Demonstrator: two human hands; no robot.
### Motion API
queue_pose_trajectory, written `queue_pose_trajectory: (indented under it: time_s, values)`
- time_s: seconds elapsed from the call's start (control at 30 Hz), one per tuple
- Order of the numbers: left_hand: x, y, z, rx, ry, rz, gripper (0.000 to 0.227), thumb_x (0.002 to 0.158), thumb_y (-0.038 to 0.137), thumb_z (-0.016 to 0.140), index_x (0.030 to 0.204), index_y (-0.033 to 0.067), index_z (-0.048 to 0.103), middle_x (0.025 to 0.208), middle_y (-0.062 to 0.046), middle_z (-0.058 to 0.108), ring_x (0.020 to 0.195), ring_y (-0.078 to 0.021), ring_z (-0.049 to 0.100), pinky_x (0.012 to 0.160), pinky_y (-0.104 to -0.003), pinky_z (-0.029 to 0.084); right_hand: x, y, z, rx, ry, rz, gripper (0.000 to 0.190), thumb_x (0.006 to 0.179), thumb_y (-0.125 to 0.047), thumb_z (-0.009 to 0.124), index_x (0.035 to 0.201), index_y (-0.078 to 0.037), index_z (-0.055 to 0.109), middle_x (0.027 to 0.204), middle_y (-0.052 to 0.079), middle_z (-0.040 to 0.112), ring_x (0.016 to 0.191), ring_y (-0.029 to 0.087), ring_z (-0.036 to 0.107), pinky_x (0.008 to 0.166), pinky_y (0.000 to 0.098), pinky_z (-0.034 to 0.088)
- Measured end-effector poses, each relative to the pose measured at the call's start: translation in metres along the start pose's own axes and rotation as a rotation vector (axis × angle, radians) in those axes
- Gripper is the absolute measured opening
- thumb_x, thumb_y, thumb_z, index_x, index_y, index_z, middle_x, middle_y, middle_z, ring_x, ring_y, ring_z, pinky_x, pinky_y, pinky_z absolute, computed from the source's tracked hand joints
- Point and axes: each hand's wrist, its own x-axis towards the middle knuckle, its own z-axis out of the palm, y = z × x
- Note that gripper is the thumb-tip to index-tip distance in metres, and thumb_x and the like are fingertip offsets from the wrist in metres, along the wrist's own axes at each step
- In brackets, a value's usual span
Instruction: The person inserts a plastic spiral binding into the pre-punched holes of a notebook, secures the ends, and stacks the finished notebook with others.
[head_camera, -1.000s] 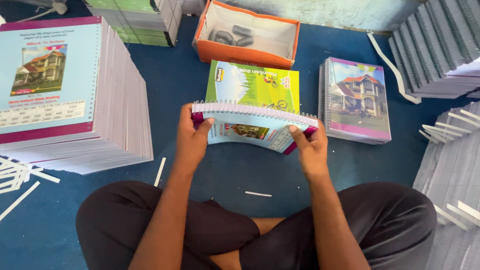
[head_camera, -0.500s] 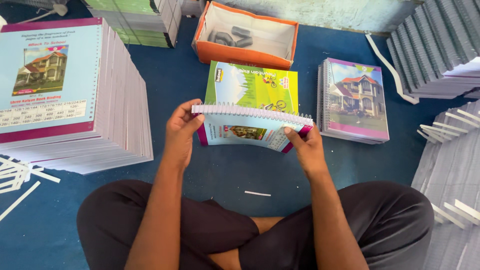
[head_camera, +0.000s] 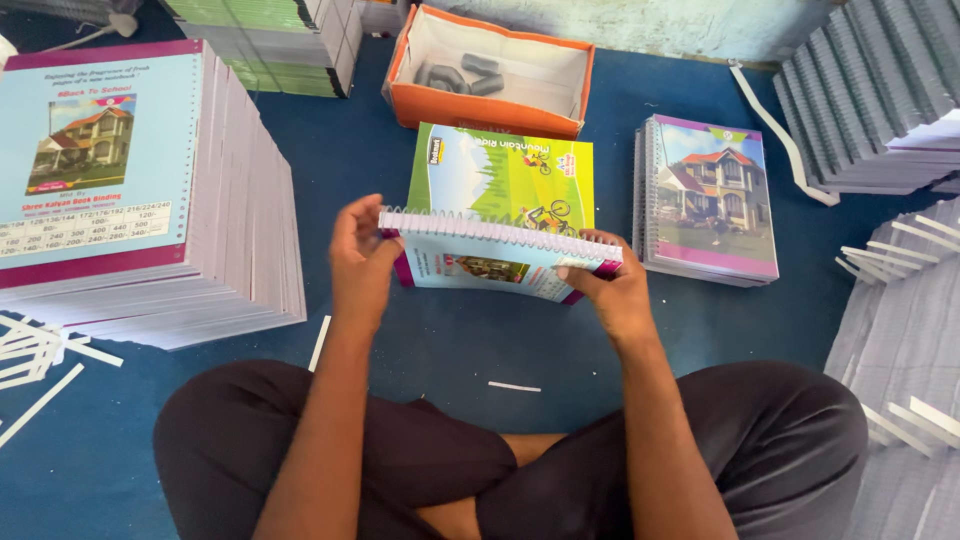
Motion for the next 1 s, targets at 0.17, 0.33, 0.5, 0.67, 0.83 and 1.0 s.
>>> queue_pose_trajectory:
  time_s: [0.17, 0.33, 0.5, 0.67, 0.83, 1.0]
  values:
    - [-0.023, 0.029, 0.021, 0.589, 0.11, 0.546, 0.029, 0.094, -0.004, 0.065, 0.119, 0.0099, 0.063, 0.12, -0.006, 0.064, 0.113, -0.0258, 0.063, 0.101, -0.037, 0.051, 0.002, 0.006, -0.002, -0.003, -0.047, -0.019, 0.029, 0.079, 0.001, 0.083, 0.104, -0.002, 0.069, 0.099, 0.004, 0.075, 0.089, 0.011, 0.068, 0.083, 0.0274, 0.055]
    - [-0.002, 0.05, 0.053, 0.761, -0.37, 0.927, 0.041, 0.073, 0.011, 0.075, 0.112, 0.0063, 0.064, 0.111, -0.014, 0.063, 0.109, -0.0349, 0.061, 0.092, -0.049, 0.048, 0.003, 0.008, -0.007, -0.032, -0.068, -0.009, 0.029, 0.079, -0.001, 0.082, 0.105, -0.004, 0.069, 0.097, 0.002, 0.075, 0.088, 0.009, 0.067, 0.081, 0.0255, 0.055]
    - [0.031, 0.06, 0.068, 1.052, -0.801, 0.65, 0.026, 0.078, 0.011, 0.072, 0.103, 0.0054, 0.065, 0.101, -0.014, 0.066, 0.098, -0.0367, 0.064, 0.081, -0.05, 0.051, 0.001, 0.004, -0.008, 0.033, -0.067, 0.049, 0.028, 0.079, -0.001, 0.082, 0.102, -0.004, 0.067, 0.09, 0.002, 0.072, 0.079, 0.012, 0.065, 0.071, 0.0296, 0.054]
    - [0.036, 0.068, 0.071, 1.058, -0.92, 0.612, 0.019, 0.078, 0.014, 0.071, 0.094, 0.0042, 0.065, 0.094, -0.016, 0.068, 0.093, -0.039, 0.066, 0.079, -0.051, 0.052, 0.002, 0.003, -0.009, 0.031, -0.072, -0.052, 0.038, 0.082, 0.0, 0.08, 0.115, -0.001, 0.062, 0.103, 0.006, 0.072, 0.094, 0.014, 0.066, 0.083, 0.0284, 0.054]
    - [0.026, 0.099, 0.076, 1.077, -0.876, 0.578, 0.017, 0.074, 0.014, 0.071, 0.088, 0.0041, 0.068, 0.087, -0.019, 0.071, 0.085, -0.0405, 0.069, 0.076, -0.052, 0.054, 0.005, 0.011, -0.006, 0.06, 0.028, -0.278, 0.075, 0.087, -0.011, 0.08, 0.146, -0.001, 0.035, 0.13, 0.016, 0.058, 0.119, 0.022, 0.06, 0.1, 0.0328, 0.049]
    - [0.022, 0.144, 0.077, 1.105, -0.775, 0.493, 0.015, 0.071, 0.016, 0.071, 0.081, 0.0041, 0.071, 0.083, -0.022, 0.07, 0.08, -0.0422, 0.069, 0.073, -0.053, 0.055, 0.001, 0.026, -0.012, -0.084, 0.401, -0.318, 0.075, 0.099, -0.031, 0.077, 0.15, 0.005, 0.037, 0.138, 0.02, 0.052, 0.126, 0.026, 0.057, 0.105, 0.0363, 0.05]
